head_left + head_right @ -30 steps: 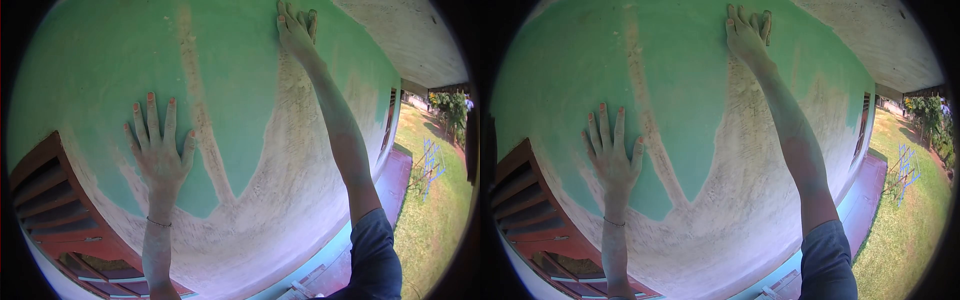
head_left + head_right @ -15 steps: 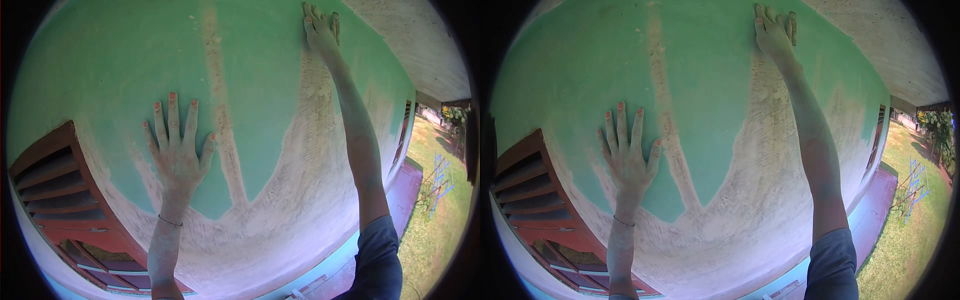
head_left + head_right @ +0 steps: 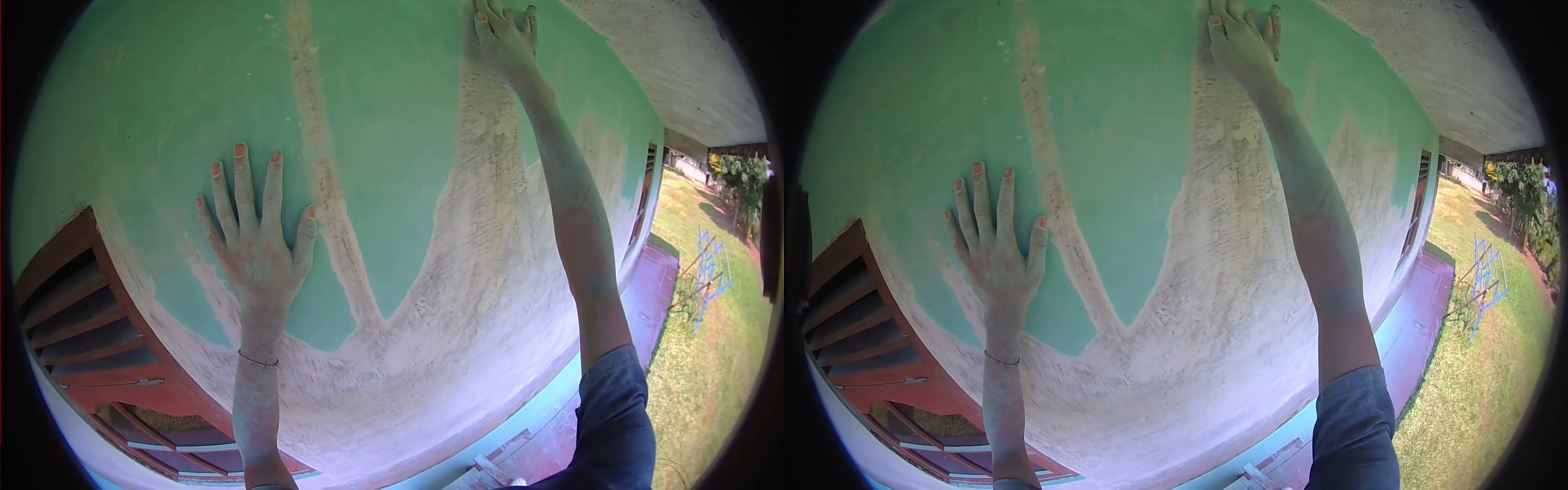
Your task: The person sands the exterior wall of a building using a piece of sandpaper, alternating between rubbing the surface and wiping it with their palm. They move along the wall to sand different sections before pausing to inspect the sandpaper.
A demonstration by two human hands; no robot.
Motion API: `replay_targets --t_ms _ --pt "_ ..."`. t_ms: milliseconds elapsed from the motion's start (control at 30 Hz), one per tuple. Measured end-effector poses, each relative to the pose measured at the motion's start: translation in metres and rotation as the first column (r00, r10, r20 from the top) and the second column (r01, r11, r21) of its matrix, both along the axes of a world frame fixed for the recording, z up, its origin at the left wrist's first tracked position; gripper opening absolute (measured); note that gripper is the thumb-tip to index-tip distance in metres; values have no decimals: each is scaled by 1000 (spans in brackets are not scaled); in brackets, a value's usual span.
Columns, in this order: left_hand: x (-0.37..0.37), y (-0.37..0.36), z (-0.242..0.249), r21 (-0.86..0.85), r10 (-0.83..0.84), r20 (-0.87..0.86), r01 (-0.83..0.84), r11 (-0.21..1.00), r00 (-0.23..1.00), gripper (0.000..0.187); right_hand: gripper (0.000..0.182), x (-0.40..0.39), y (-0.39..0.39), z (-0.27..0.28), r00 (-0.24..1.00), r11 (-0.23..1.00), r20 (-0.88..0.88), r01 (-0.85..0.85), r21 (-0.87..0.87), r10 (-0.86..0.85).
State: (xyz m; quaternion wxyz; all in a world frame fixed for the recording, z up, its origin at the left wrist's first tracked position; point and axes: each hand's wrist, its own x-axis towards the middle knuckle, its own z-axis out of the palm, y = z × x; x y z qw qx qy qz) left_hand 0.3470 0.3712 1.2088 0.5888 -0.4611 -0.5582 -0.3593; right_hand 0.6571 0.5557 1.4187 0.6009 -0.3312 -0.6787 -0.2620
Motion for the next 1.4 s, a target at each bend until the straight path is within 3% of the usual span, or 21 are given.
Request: replay_targets --t_ms 33,167,267,400,467,567,633,700,767,867,967,1033,1133,1300,1333,1400 --pt "0 0 1 4 9 -8 -9 1000 1000 62 53 0 22 -28 999 986 29 13 165 -18" --pt "1 0 0 2 39 0 -39 999 999 63 51 -26 -13 -178 994 988 111 -15 154 -3" --pt "1 0 -3 7 38 1 -38 999 999 63 51 -32 -6 -168 995 986 78 41 163 -54" --pt "0 1 -1 14 52 -19 -52 999 998 63 52 -29 9 -14 993 979 -31 -103 178 110" --pt "-1 2 1 24 60 -34 -59 998 998 63 56 -28 -19 36 999 975 -30 3 -223 -10" --pt "-1 1 -2 23 55 -33 -54 998 998 62 56 -35 -31 -20 995 983 -32 -103 -153 99" --pt "-1 2 -1 24 45 -29 -45 999 999 62 50 -40 -7 -91 995 983 -31 -84 161 91" --pt "-1 3 -4 25 36 -8 -35 999 999 62 50 -50 -33 -192 999 996 29 14 92 -17" --pt "0 3 -6 8 37 5 -37 999 999 62 49 -52 -43 -248 995 996 70 65 62 -70" --pt "0 1 -4 25 51 -14 -51 998 999 62 49 -60 -43 -245 999 997 32 40 65 -42" --pt "0 2 -4 43 59 -36 -58 997 998 62 49 -58 -23 -149 994 971 -26 114 212 -111" --pt "-1 4 -3 52 63 -47 -60 997 997 62 48 -55 -14 -105 995 975 -81 77 211 -61" --pt "-2 5 -5 41 61 -36 -59 997 998 62 49 -62 -17 -124 993 983 -119 24 180 -2" --pt "-2 5 -8 16 53 -1 -53 998 999 62 53 -71 -54 -297 1000 998 2 31 -56 -31" --pt "-2 4 -11 12 51 5 -51 999 999 62 53 -71 -61 -313 999 993 22 30 -114 -27" --pt "-2 5 -9 15 48 0 -48 999 999 62 52 -71 -52 -289 999 998 26 40 -41 -39"
